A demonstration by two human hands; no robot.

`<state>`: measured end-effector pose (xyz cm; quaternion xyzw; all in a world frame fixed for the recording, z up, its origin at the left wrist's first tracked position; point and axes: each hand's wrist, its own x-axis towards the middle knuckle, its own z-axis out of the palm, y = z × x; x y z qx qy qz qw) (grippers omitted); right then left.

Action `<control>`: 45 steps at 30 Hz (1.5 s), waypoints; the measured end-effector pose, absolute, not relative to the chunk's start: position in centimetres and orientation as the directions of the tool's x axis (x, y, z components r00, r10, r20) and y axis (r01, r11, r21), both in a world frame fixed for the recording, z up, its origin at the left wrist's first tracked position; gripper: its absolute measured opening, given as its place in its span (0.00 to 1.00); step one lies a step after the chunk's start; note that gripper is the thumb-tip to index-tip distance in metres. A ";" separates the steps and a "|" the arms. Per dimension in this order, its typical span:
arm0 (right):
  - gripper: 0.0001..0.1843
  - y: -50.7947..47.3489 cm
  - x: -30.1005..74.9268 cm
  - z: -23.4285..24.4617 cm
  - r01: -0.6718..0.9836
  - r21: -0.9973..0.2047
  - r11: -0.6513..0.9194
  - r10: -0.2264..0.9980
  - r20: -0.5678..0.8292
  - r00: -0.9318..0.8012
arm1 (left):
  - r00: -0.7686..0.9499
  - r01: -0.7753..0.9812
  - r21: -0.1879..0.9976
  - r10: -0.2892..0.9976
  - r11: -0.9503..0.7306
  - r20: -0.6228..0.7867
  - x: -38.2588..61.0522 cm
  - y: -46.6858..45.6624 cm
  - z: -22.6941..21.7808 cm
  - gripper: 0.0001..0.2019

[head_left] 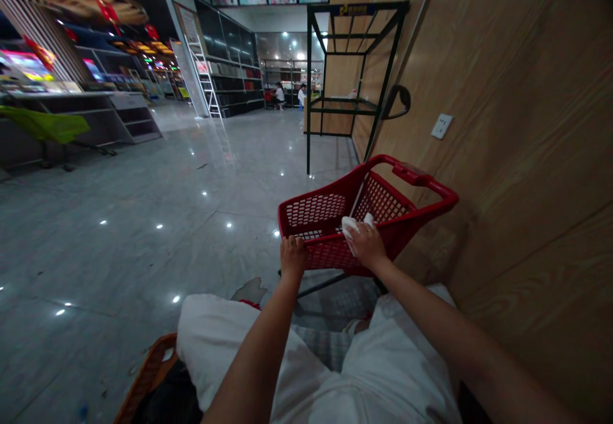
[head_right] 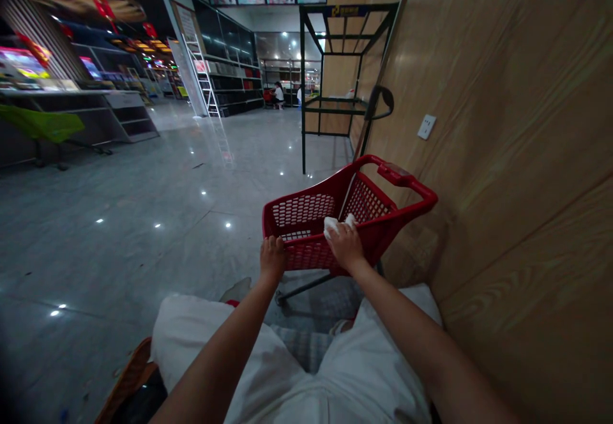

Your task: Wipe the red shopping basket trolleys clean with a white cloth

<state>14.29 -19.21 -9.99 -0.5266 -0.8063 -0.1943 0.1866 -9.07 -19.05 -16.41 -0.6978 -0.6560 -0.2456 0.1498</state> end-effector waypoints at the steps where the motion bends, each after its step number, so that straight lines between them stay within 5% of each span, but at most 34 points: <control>1: 0.17 -19.3 12.7 -10.2 0.926 0.098 0.364 0.785 0.504 -0.361 | 0.009 0.989 0.117 0.841 -0.086 0.540 -9.0 -19.0 -16.4 0.10; 7: 0.20 -20.3 3.1 -12.3 0.900 0.025 0.435 0.763 0.521 -0.383 | 0.027 0.990 0.101 0.843 -0.096 0.538 -9.5 -19.2 -16.0 0.06; 12: 0.18 -19.5 7.2 -11.9 0.826 0.067 0.560 0.698 0.499 -0.514 | 0.074 0.984 0.098 0.843 -0.149 0.533 -11.0 -19.6 -16.0 0.06; 18: 0.18 -18.2 16.8 -11.5 0.853 0.140 0.503 0.658 0.577 -0.483 | 0.069 0.983 0.107 0.834 -0.151 0.548 -10.9 -19.5 -16.3 0.08; 23: 0.17 -17.9 16.3 -12.5 0.921 0.057 0.386 0.689 0.645 -0.329 | 0.004 0.985 0.141 0.841 -0.095 0.541 -9.7 -19.1 -16.0 0.08; 35: 0.14 -12.8 16.3 -11.4 0.925 -0.036 0.379 0.779 0.552 -0.297 | -0.025 0.987 0.147 0.861 -0.058 0.507 -6.9 -20.2 -14.7 0.07; 40: 0.18 -13.9 12.4 -11.6 0.828 -0.048 0.558 0.750 0.455 -0.479 | -0.016 0.972 0.211 0.868 -0.103 0.496 -4.1 -21.5 -14.3 0.10; 45: 0.19 -16.4 9.0 -13.1 0.739 -0.084 0.668 0.682 0.468 -0.563 | 0.099 0.876 0.347 0.828 -0.335 0.551 -4.3 -22.8 -14.6 0.20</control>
